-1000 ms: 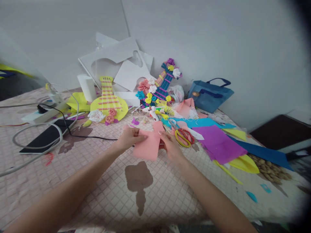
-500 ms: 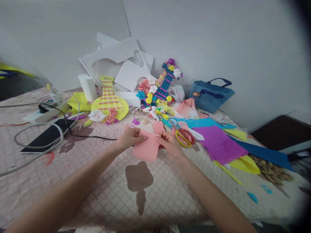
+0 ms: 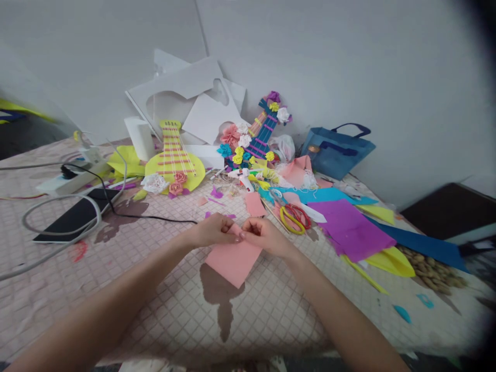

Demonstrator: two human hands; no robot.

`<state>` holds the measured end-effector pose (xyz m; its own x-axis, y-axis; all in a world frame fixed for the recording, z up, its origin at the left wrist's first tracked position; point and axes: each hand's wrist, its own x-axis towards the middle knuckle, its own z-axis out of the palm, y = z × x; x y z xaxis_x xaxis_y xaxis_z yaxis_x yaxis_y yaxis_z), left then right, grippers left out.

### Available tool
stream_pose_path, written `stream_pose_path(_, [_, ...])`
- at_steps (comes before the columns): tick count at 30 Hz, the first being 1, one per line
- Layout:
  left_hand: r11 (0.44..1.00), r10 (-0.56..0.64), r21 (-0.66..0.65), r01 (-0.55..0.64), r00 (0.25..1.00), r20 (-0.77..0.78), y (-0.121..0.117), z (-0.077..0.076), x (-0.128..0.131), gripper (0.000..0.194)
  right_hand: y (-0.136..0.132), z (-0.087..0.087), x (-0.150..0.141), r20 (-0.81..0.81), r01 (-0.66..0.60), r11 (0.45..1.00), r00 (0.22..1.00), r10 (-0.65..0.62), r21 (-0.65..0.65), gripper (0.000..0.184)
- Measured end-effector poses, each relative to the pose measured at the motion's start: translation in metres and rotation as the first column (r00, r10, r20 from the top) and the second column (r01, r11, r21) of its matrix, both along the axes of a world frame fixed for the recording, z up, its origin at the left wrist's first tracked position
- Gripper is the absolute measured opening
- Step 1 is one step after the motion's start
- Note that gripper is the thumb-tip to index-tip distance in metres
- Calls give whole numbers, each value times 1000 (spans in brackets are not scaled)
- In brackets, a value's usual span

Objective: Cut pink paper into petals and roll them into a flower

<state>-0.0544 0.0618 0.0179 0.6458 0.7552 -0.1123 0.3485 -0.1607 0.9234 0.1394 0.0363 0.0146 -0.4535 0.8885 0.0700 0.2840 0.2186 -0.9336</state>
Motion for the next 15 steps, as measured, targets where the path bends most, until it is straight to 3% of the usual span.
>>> stream_pose_path(5, [999, 40, -18, -39, 999, 14, 4, -2, -2, 38, 3, -2, 0, -55, 118, 993, 992, -116, 21, 21])
stream_pose_path(11, [981, 19, -195, -8, 998, 56, 11, -2, -10, 35, 12, -10, 4, -181, 268, 963, 946, -268, -26, 23])
stream_pose_path(15, [953, 83, -296, -63, 995, 55, 14, 1, -13, 38, 17, -14, 8, -235, 326, 941, 911, -340, -95, 25])
